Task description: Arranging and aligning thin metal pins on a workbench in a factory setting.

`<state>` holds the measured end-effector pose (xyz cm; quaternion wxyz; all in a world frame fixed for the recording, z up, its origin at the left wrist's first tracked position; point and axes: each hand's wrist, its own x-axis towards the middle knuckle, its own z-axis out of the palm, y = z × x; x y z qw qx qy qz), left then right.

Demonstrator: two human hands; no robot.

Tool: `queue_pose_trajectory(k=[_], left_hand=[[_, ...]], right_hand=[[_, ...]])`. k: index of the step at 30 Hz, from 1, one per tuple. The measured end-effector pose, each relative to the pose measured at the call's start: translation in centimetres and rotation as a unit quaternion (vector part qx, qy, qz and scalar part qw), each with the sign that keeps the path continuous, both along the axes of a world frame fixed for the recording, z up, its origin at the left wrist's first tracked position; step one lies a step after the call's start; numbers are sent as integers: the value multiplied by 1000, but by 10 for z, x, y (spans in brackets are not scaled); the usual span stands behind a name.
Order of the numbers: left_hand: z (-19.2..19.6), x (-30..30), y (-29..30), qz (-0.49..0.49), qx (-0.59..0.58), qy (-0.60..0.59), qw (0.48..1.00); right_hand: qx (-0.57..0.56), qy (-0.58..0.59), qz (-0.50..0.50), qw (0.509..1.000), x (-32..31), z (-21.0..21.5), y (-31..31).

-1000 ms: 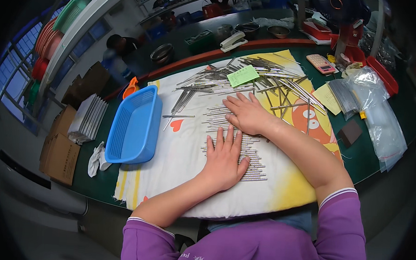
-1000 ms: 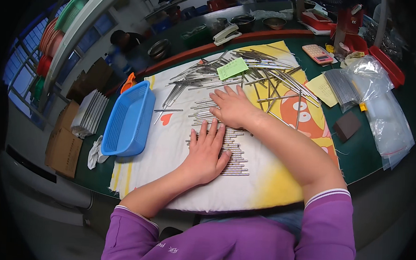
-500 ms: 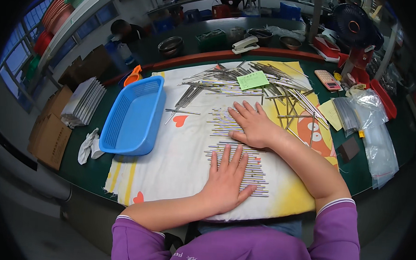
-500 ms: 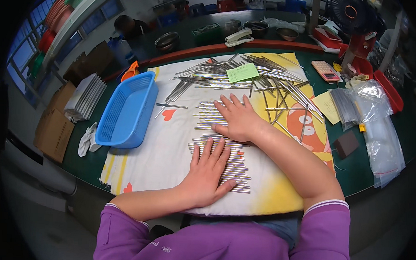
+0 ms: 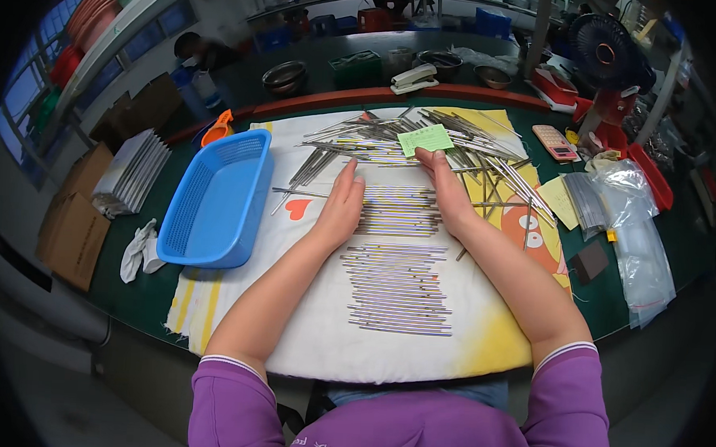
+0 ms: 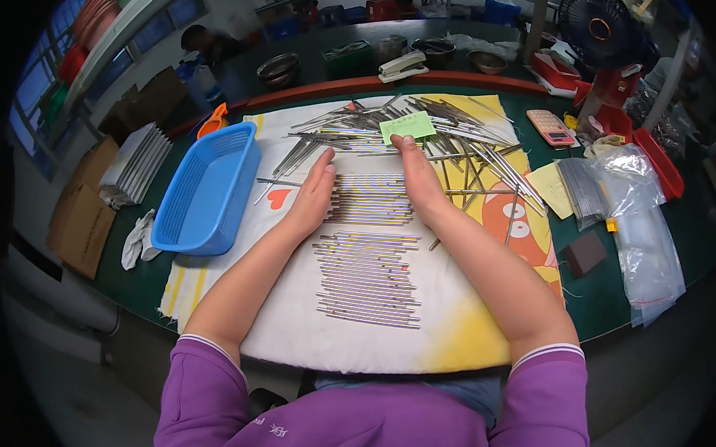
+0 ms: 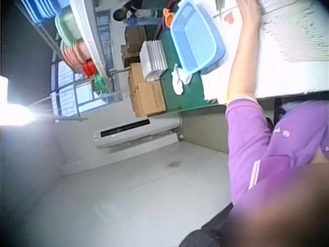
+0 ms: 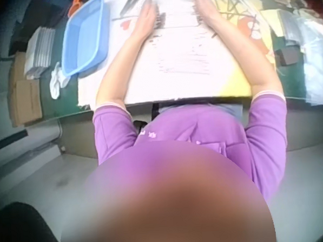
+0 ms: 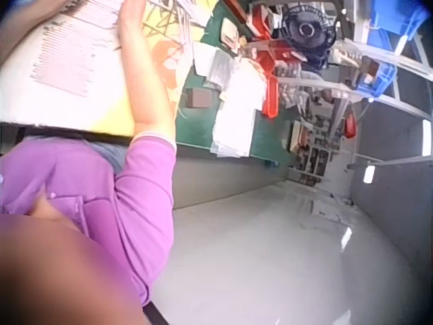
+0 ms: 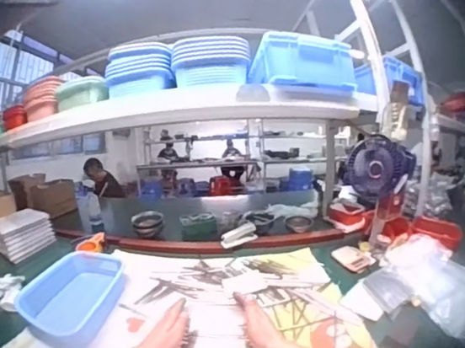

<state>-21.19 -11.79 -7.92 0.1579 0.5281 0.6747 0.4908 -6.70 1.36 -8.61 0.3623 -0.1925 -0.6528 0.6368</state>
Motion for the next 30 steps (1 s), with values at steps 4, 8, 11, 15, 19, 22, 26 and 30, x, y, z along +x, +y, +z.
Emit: queue_pose_trajectory(k=[4,8,11,15,19,22,26,30], left_hand=[[-7,13,12,-17,-5,-21,1000],[-15,10,10,-33,25,-74,996],[-17,5,8,4,43,-62,997],[-14,11,10,-32,34,-119,992],[-6,14,6,-54,35,-139,988],[-23,-4,7,-56,70,-229,969],[-22,-3,-15,-63,60,-189,978],[-32,14,-51,-56,44,-149,986]], right_hand=[[-42,30,41,998,-4,0,-9],[-24,29,33,999,-2,2,-12],[-85,11,-48,995,2,13,-14],[-20,27,-34,999,-2,-4,-16],[6,15,-44,999,1,-1,-17],[-38,21,-62,997,7,0,-22],[-105,17,-90,990,39,2,-43],[-31,-14,-79,996,56,0,-65]])
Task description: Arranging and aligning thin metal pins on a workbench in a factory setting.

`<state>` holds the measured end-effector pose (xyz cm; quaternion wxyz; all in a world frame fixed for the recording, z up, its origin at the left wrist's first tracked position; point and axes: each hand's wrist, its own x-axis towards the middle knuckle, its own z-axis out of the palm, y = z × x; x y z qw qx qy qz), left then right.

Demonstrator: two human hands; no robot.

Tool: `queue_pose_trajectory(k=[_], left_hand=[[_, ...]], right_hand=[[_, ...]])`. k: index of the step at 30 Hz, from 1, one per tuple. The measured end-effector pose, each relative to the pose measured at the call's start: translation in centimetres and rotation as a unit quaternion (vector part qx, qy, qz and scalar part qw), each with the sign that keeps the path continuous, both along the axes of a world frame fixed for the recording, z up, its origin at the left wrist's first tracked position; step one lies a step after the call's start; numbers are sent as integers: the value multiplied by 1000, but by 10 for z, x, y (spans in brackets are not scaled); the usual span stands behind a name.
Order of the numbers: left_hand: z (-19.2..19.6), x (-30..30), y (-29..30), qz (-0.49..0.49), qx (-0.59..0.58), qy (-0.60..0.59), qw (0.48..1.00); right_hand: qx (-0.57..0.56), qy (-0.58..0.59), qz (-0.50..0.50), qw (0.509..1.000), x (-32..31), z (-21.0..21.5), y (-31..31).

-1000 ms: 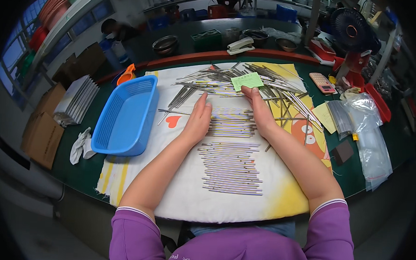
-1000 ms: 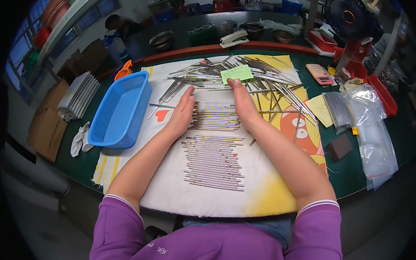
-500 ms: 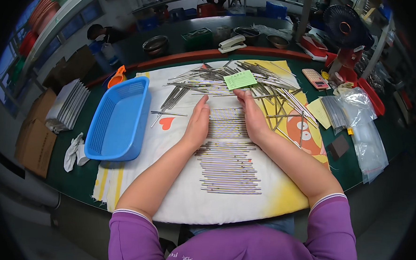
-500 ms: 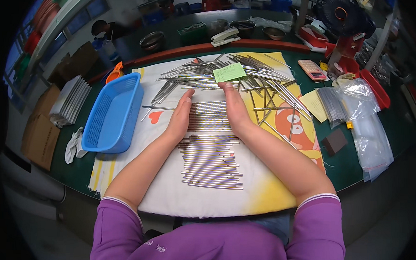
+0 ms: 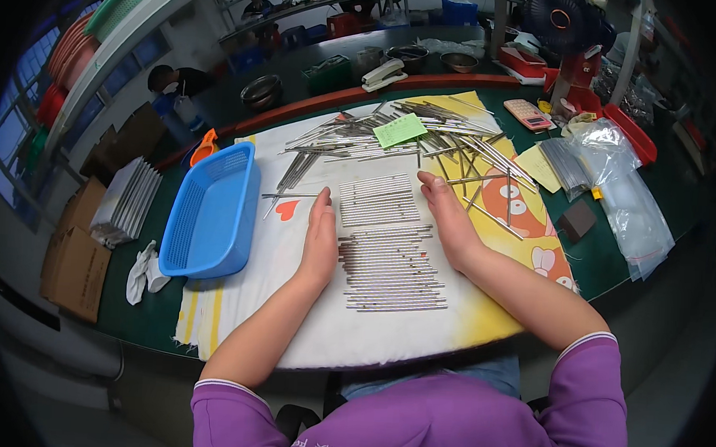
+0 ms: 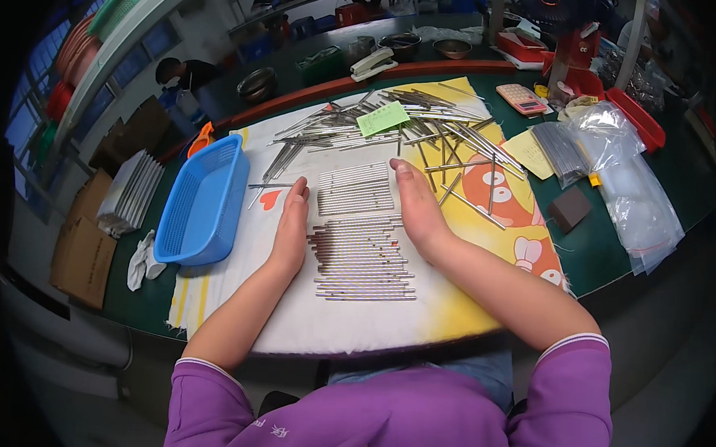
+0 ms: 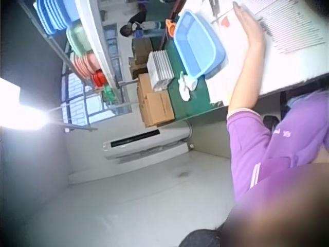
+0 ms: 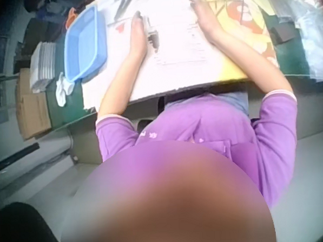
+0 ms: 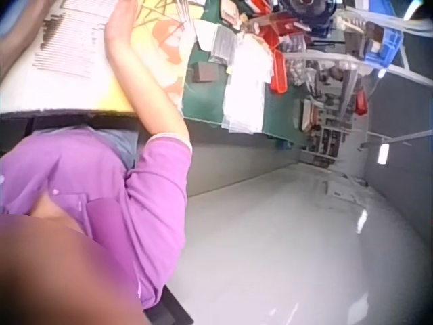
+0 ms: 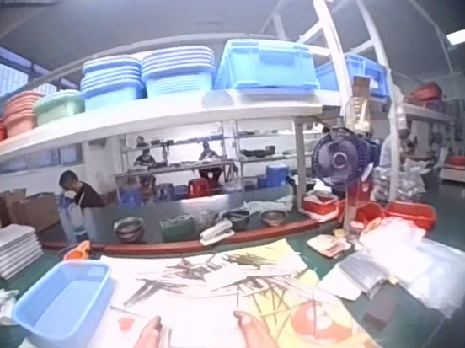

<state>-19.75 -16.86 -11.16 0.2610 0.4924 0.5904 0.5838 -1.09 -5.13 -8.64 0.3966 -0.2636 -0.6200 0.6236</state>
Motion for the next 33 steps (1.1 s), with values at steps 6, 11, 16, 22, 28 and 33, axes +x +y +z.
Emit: queue_pose_trajectory(k=[6,11,16,22,28,33], left_hand=[[18,26,2,2,-24,73,997],[28,33,-3,-4,-29,124,992],[63,57,-31,-163,-85,441,878],[53,76,-40,-173,-96,529,825],[49,80,-40,-86,-159,521,835],[49,80,-51,-19,-214,468,857]], right_hand=[[126,-22,-1,992,-27,0,-4],[1,68,45,997,-12,0,11],[286,-265,99,916,56,29,19],[376,-294,104,873,82,47,10],[176,-131,111,969,72,24,-52],[17,2,59,998,51,16,-57]])
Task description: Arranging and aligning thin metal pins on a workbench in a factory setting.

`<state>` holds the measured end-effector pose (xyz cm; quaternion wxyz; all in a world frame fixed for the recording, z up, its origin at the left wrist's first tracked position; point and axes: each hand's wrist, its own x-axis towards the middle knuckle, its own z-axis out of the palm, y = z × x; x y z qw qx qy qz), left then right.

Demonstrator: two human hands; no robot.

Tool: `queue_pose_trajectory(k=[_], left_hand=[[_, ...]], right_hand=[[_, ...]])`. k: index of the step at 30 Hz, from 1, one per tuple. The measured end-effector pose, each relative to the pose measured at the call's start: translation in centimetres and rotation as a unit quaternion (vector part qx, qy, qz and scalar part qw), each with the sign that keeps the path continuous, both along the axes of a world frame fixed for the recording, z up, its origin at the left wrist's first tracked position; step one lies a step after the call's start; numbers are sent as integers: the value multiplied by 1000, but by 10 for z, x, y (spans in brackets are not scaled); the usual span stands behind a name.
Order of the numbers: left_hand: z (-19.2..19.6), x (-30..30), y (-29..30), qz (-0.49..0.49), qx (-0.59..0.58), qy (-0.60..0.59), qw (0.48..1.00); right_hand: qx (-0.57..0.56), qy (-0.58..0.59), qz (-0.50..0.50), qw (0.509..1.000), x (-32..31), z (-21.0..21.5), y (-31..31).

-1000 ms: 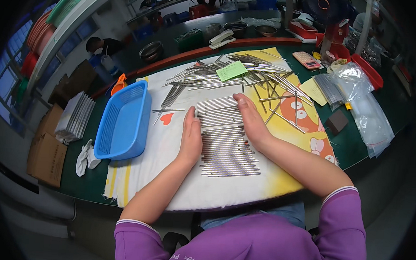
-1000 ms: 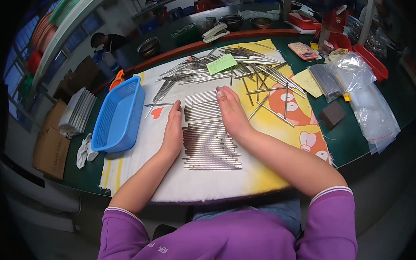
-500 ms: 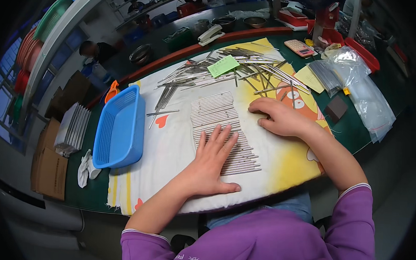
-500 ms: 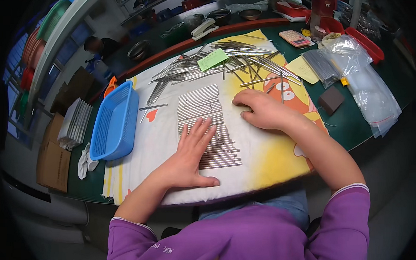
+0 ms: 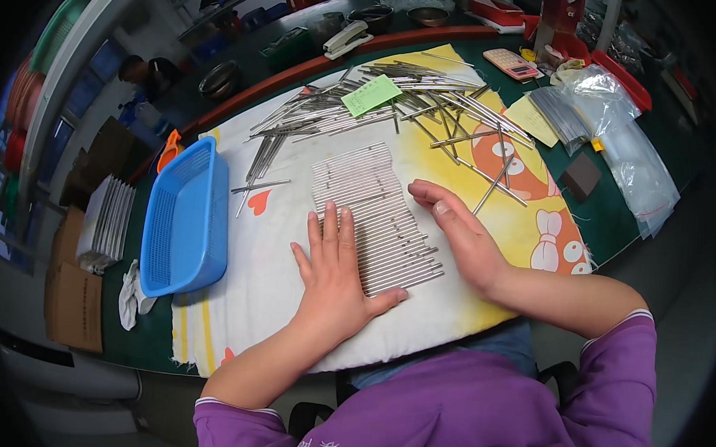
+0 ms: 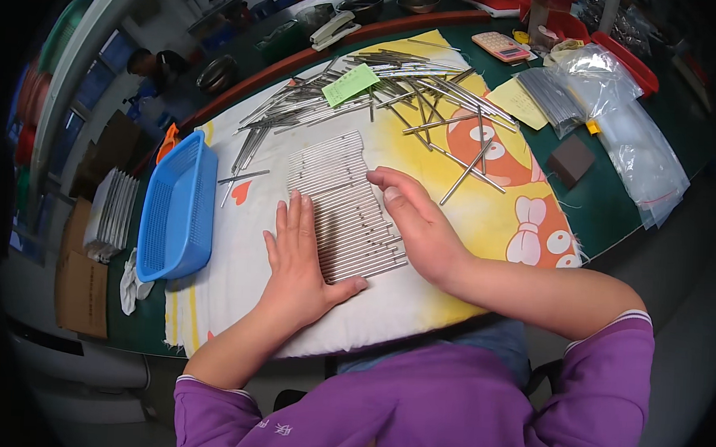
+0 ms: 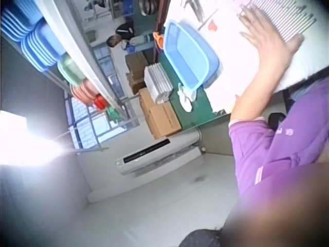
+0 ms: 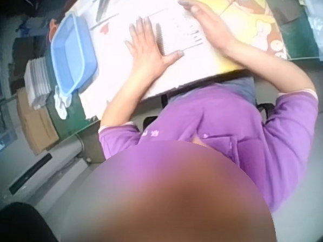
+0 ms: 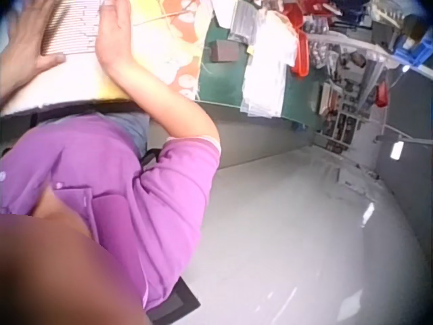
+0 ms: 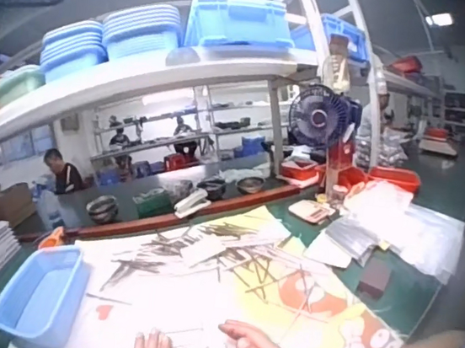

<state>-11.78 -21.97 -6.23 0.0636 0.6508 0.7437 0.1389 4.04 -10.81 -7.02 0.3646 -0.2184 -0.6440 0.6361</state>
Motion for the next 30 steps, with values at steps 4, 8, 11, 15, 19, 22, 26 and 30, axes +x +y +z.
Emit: queue_pose_trajectory(k=[4,8,11,15,19,22,26,30], left_hand=[[-6,1,3,-28,15,-47,998],[-10,-2,7,-65,65,-76,993],[-10,-4,5,-73,66,-61,993],[-9,-4,5,-89,34,7,995],[-5,6,-3,-104,-29,44,993],[-1,10,-7,-107,-27,34,993],[-2,9,-7,-107,-30,39,993],[-3,4,-2,-91,-21,24,995]], right_hand=[[-58,41,17,997,-14,1,-17],[-111,89,31,989,-17,1,-15],[-55,-4,41,998,-3,23,10],[152,-221,94,959,7,46,41],[316,-320,146,881,6,35,46],[357,-308,153,869,4,32,47],[337,-333,157,866,1,40,47],[335,-323,145,873,1,34,48]])
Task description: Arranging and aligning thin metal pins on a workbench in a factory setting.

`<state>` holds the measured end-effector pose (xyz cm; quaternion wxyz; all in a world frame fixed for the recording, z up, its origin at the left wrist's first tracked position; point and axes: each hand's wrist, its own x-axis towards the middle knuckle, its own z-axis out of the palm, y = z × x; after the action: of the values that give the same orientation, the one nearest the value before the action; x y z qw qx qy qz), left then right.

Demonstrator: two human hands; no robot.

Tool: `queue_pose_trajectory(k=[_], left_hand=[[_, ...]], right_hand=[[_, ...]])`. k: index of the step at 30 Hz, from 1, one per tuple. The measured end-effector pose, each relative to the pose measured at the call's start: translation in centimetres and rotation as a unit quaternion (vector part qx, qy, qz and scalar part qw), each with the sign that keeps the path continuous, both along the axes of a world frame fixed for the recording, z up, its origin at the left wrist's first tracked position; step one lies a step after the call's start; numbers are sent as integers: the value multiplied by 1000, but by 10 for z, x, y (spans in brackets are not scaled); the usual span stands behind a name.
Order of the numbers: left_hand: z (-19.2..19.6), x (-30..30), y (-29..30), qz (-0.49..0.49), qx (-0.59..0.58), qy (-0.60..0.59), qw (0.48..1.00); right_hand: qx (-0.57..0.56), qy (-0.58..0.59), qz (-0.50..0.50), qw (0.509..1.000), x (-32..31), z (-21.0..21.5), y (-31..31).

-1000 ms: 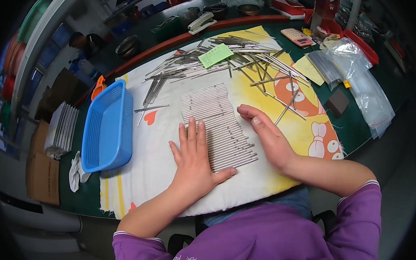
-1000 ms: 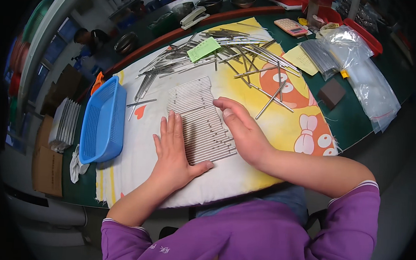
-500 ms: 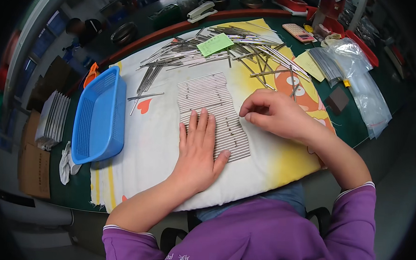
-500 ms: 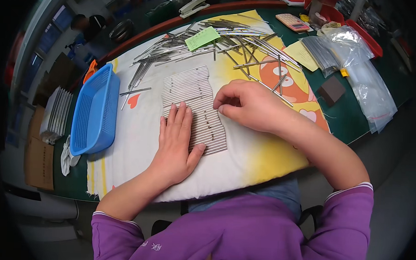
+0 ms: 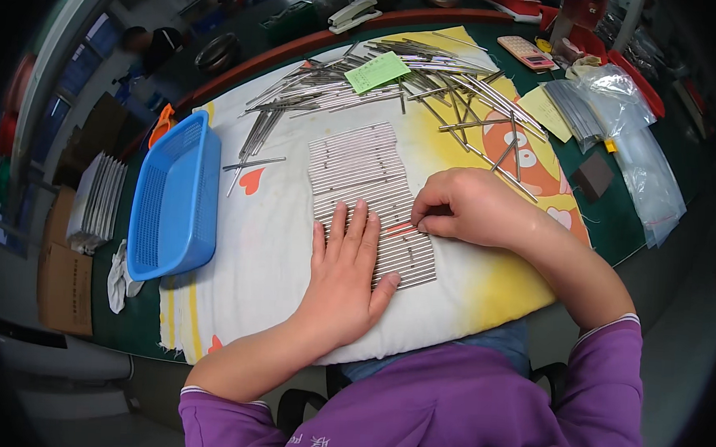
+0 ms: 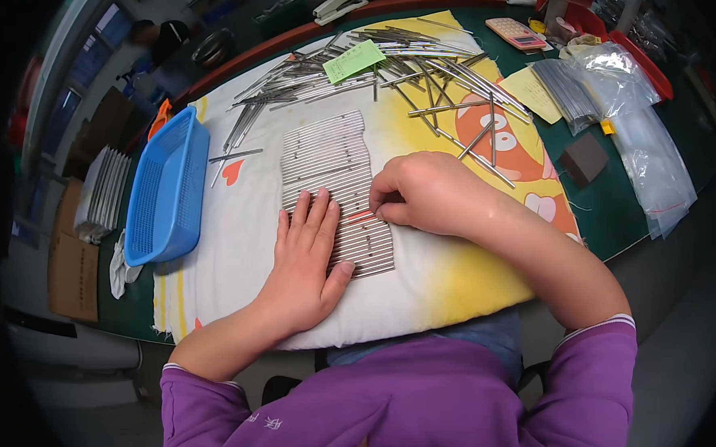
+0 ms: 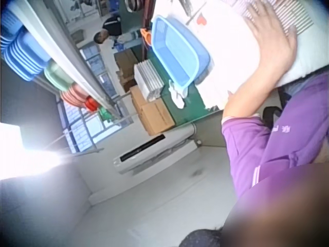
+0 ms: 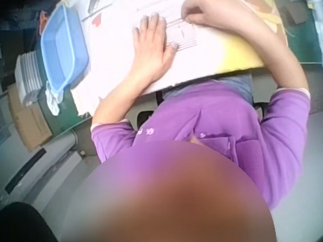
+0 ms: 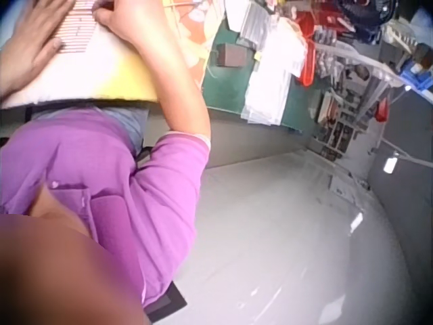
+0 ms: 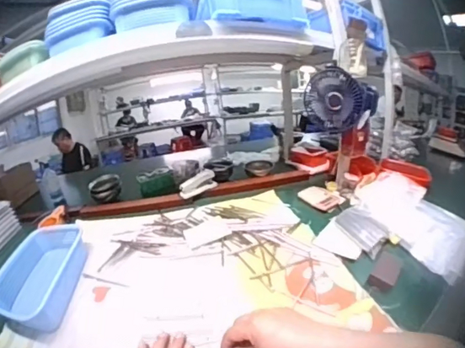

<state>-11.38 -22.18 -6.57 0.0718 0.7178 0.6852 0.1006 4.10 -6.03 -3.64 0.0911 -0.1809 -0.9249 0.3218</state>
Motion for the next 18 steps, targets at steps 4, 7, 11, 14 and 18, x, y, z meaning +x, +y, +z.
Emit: queue_pose_trajectory(k=[4,7,11,14,18], left_hand=[[2,-5,6,12,40,-57,997],[1,-13,12,-11,118,-126,985],[0,-15,18,-10,120,-138,983],[0,-14,21,-21,121,-138,983],[1,-13,23,-8,115,-158,981]], right_hand=[[-1,8,2,1000,3,-2,3],[-11,14,9,1000,3,0,2],[-29,-23,-18,999,5,3,-3],[-16,-37,-33,999,5,2,-4],[7,-77,-22,997,0,-1,-2]])
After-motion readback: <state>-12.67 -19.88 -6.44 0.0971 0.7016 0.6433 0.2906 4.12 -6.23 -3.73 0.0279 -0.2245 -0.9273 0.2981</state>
